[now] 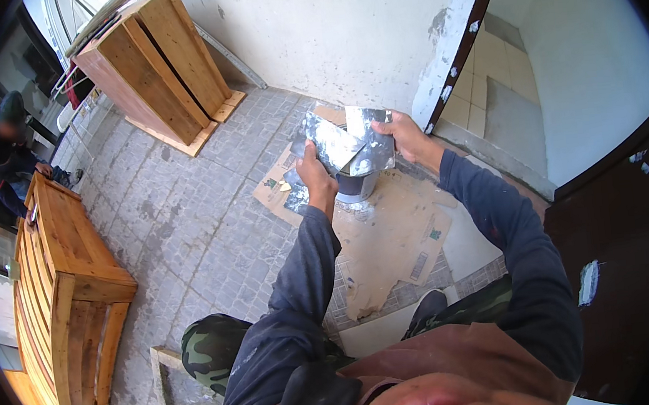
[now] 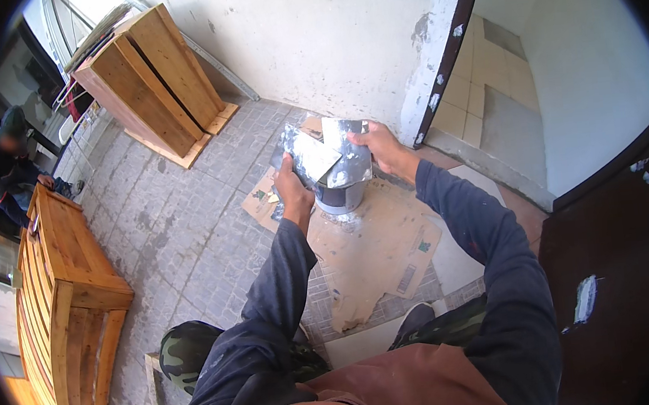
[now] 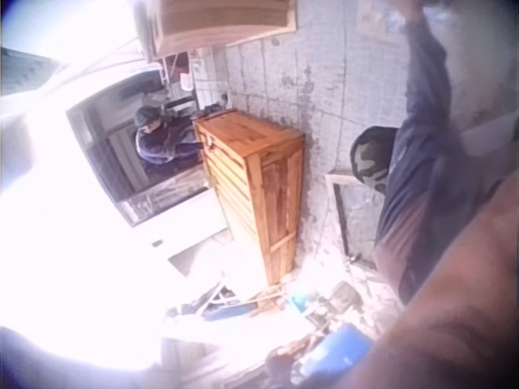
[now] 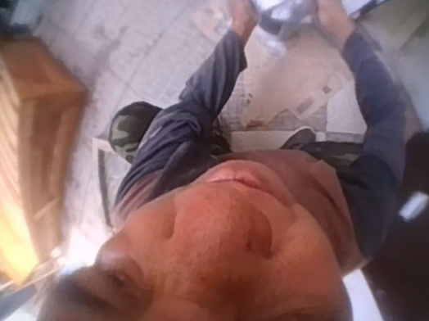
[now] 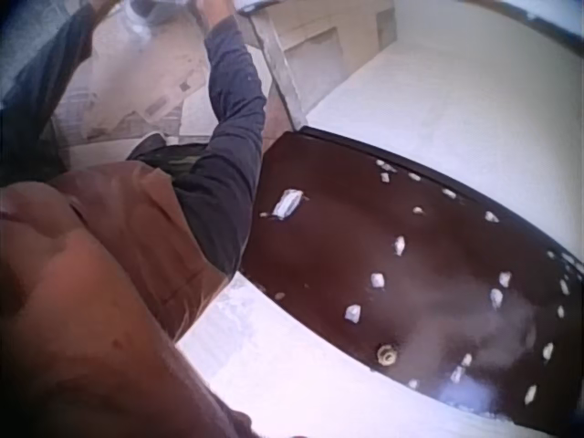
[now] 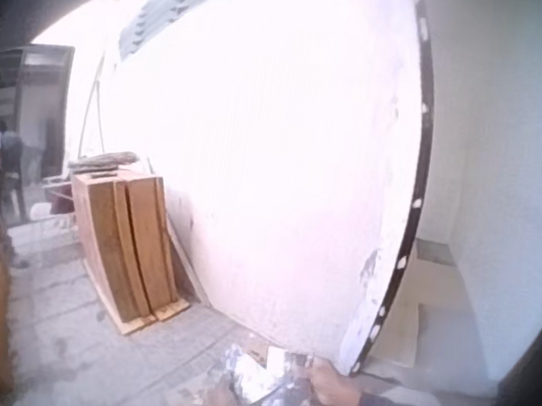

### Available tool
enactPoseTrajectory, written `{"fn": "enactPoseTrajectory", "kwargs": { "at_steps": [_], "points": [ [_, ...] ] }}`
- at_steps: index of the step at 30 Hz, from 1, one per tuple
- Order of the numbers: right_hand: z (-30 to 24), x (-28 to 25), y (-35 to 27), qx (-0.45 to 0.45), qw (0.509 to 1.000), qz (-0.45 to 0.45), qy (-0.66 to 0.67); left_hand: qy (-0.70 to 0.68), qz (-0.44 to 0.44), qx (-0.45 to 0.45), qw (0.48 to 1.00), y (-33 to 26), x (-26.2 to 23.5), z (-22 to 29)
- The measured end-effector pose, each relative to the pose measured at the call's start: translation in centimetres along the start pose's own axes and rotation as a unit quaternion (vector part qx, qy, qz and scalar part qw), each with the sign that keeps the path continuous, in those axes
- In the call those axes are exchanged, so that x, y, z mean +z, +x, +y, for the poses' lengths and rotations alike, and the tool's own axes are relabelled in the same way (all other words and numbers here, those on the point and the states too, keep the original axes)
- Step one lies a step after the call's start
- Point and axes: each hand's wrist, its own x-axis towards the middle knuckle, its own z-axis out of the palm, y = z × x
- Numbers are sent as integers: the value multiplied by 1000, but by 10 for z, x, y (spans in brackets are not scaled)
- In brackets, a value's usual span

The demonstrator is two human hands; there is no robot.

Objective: The person applies plaster to a wall using a trowel and a hawk. They repeatedly scoop plaster from a bucket, spread it onto the hawk, and smooth it onto the wall surface.

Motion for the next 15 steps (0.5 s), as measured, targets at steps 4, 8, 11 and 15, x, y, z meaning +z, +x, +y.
{"fn": "enactPoseTrajectory", "kwargs": {
  "at_steps": [4, 8, 11, 15],
  "points": [
    [22, 20, -33, -40, 998, 11, -42, 19, 28, 49, 998, -10, 18, 6],
    [19, 19, -44, -29, 994, 93, -56, 4, 36, 32, 999, -14, 29, 19],
    [17, 18, -44, -111, 989, 33, 87, 24, 32, 52, 998, -24, 35, 15],
    [23, 22, -55, -80, 997, 9, -19, 45, -1, 92, 995, -28, 38, 16]
  ]
}}
